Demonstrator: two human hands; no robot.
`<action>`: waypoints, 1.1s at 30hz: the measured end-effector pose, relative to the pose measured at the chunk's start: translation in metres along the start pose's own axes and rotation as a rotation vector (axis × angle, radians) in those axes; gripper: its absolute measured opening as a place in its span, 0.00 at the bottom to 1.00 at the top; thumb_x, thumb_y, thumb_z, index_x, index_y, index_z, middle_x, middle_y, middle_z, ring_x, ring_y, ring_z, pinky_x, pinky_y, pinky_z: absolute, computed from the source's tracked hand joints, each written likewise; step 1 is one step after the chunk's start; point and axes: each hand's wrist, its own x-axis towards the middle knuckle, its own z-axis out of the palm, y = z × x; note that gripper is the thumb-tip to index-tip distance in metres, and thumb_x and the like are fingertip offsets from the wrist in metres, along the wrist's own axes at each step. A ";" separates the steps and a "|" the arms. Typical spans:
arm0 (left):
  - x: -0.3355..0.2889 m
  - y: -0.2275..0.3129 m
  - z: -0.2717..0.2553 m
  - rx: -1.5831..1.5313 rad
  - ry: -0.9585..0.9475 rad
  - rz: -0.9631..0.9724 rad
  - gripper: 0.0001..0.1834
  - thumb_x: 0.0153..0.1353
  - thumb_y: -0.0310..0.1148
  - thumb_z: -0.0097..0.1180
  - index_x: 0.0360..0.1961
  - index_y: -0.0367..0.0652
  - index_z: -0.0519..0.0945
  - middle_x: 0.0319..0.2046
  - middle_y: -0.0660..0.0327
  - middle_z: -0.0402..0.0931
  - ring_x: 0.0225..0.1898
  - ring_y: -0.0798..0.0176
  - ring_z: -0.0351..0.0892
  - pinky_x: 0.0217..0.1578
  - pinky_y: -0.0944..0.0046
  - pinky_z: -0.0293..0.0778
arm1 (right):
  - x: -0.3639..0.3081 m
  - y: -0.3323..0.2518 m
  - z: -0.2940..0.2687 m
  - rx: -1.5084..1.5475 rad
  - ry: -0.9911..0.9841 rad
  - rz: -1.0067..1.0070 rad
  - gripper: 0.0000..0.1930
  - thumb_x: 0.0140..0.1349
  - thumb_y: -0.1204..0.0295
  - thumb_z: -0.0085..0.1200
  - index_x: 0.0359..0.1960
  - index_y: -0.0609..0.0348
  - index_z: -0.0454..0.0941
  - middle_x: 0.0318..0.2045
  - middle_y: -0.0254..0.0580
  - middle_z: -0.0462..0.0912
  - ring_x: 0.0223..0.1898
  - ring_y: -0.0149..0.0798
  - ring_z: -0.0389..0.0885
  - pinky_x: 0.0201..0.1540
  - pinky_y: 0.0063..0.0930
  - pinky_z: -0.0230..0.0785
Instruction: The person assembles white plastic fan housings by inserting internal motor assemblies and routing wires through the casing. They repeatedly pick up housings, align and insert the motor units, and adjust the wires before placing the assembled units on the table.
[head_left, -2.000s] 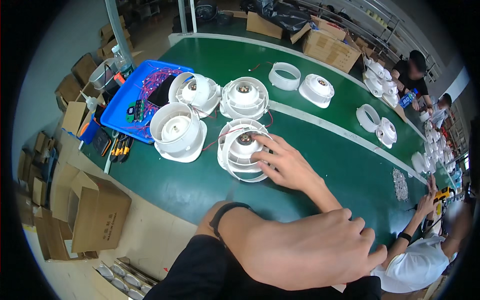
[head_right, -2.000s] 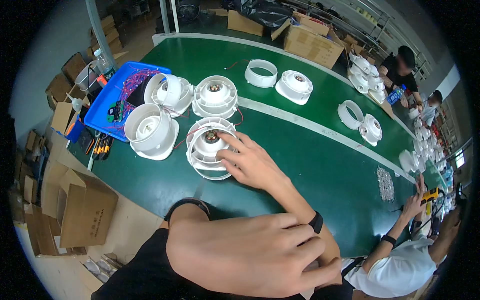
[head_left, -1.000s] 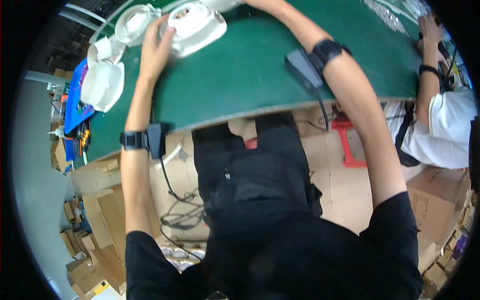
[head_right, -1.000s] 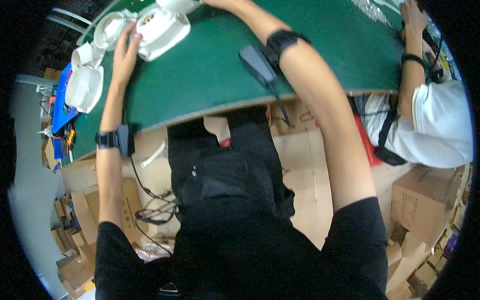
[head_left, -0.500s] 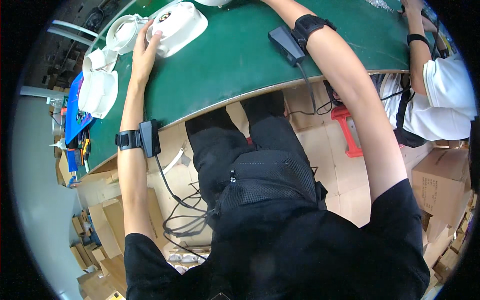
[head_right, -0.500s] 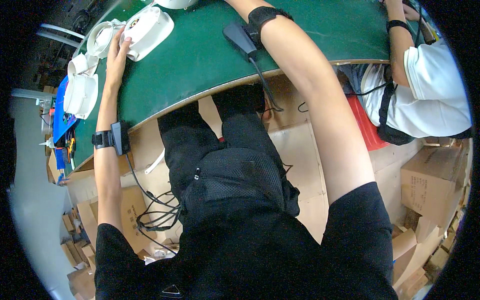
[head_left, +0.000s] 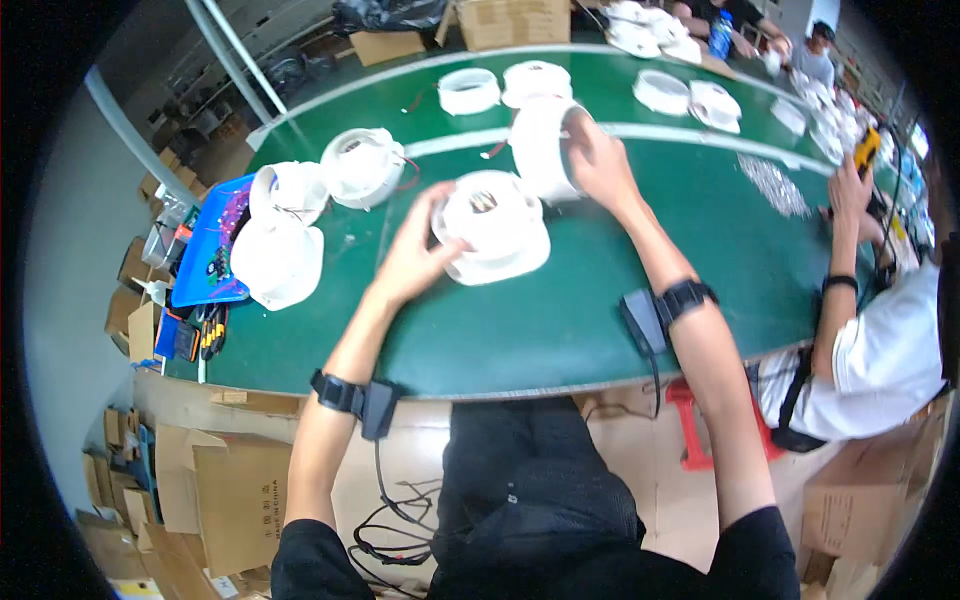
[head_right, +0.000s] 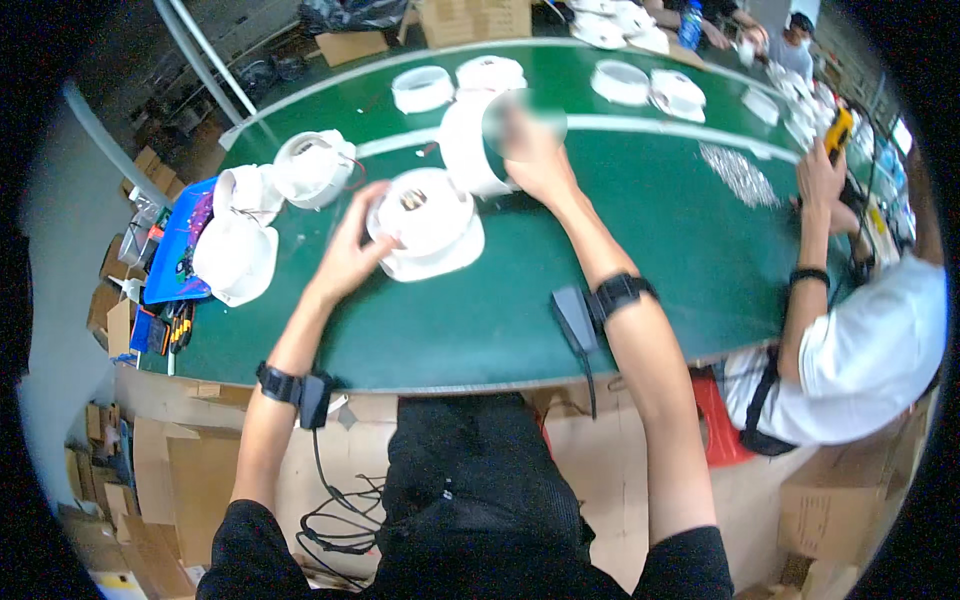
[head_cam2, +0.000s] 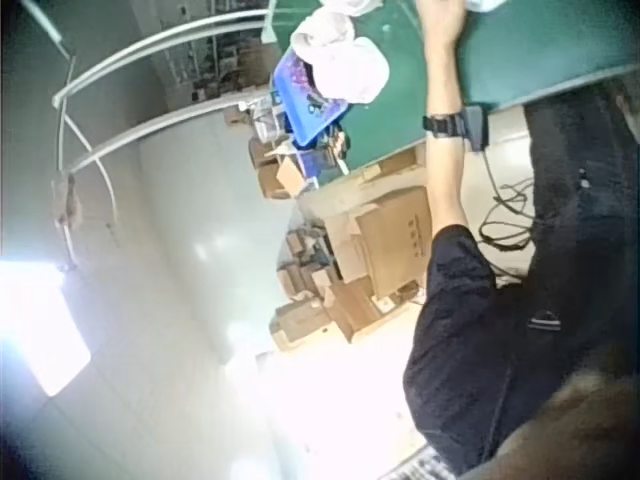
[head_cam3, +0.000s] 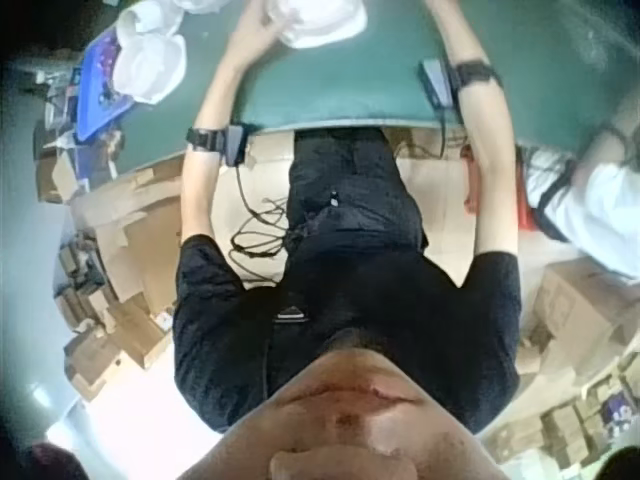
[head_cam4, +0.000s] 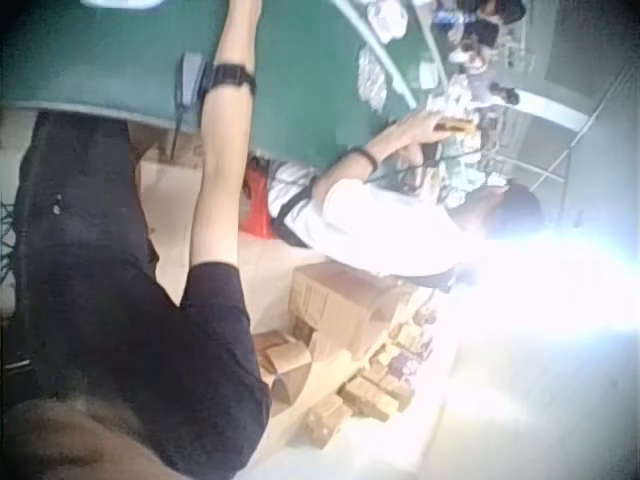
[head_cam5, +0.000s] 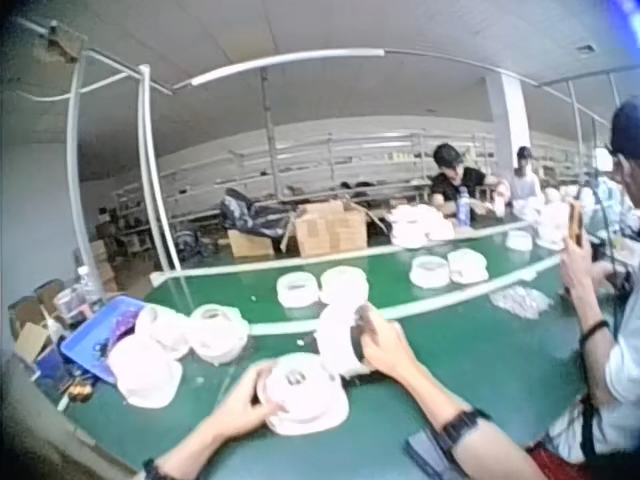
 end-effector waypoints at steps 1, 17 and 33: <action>0.003 0.017 0.005 0.001 -0.016 -0.021 0.44 0.52 0.33 0.69 0.69 0.35 0.61 0.66 0.47 0.65 0.70 0.51 0.64 0.70 0.55 0.60 | 0.000 0.003 -0.009 -0.060 -0.005 0.036 0.14 0.62 0.76 0.46 0.48 0.58 0.78 0.37 0.55 0.86 0.42 0.58 0.86 0.46 0.45 0.77; 0.107 0.154 -0.112 0.107 -0.053 0.352 0.30 0.62 0.44 0.63 0.59 0.36 0.74 0.57 0.45 0.73 0.58 0.42 0.74 0.58 0.52 0.71 | 0.115 -0.156 -0.054 0.079 -0.600 -0.300 0.08 0.58 0.77 0.51 0.36 0.68 0.80 0.31 0.53 0.82 0.34 0.55 0.81 0.40 0.41 0.73; 0.132 0.138 -0.068 0.012 -0.233 0.369 0.53 0.40 0.46 0.79 0.66 0.31 0.68 0.56 0.44 0.75 0.53 0.44 0.80 0.55 0.56 0.74 | 0.122 -0.133 -0.054 -0.031 -0.850 -0.215 0.11 0.61 0.71 0.53 0.35 0.67 0.83 0.30 0.57 0.82 0.30 0.56 0.82 0.34 0.43 0.73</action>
